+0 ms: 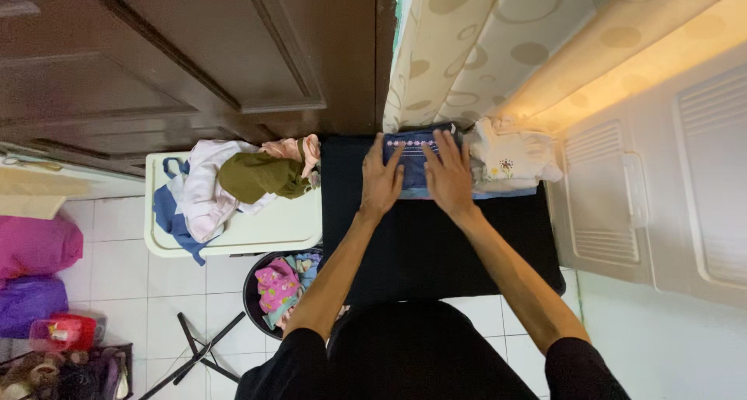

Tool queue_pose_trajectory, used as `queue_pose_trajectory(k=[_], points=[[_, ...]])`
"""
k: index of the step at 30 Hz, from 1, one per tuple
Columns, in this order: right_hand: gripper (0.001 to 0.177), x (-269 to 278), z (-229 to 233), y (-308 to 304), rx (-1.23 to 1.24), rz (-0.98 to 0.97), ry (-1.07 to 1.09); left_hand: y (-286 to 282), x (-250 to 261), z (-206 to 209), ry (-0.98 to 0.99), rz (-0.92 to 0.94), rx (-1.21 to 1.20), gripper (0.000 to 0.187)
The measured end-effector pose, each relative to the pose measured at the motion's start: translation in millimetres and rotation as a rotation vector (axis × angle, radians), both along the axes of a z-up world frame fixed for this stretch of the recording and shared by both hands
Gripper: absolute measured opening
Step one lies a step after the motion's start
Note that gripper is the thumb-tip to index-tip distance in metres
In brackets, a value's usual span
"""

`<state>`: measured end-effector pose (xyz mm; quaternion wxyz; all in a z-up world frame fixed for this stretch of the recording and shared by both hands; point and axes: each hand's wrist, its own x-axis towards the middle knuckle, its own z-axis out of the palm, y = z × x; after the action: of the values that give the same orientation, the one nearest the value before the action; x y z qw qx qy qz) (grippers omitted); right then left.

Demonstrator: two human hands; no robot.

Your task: The person folds several pieces of clothing one by one on a black surface. They smooth and align each item before folding it into a compact rectangle and stacking it with previously folded clothes.

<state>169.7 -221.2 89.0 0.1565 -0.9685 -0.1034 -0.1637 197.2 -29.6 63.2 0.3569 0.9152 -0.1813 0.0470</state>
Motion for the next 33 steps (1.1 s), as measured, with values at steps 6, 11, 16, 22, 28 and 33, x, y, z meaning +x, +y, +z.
queue_pose_trajectory(k=[6,11,16,22,28,33], points=[[0.066,9,-14,7,0.042,-0.08,0.11,-10,11,-10,0.102,-0.122,0.147,0.068],[0.079,9,-27,7,0.011,-0.105,0.186,-10,11,-28,0.114,-0.113,0.004,0.071],[0.08,6,-42,4,0.008,-0.095,0.206,-11,9,-32,0.184,-0.111,0.054,0.071],[0.08,3,-54,-3,0.064,-0.069,0.222,-13,3,-29,0.167,-0.093,0.105,0.07],[0.076,4,-44,-5,0.094,-0.067,0.259,-15,2,-13,0.162,-0.078,0.217,0.068],[0.066,-19,-21,-12,0.211,0.001,0.159,-19,-24,12,0.093,0.0,0.2,0.065]])
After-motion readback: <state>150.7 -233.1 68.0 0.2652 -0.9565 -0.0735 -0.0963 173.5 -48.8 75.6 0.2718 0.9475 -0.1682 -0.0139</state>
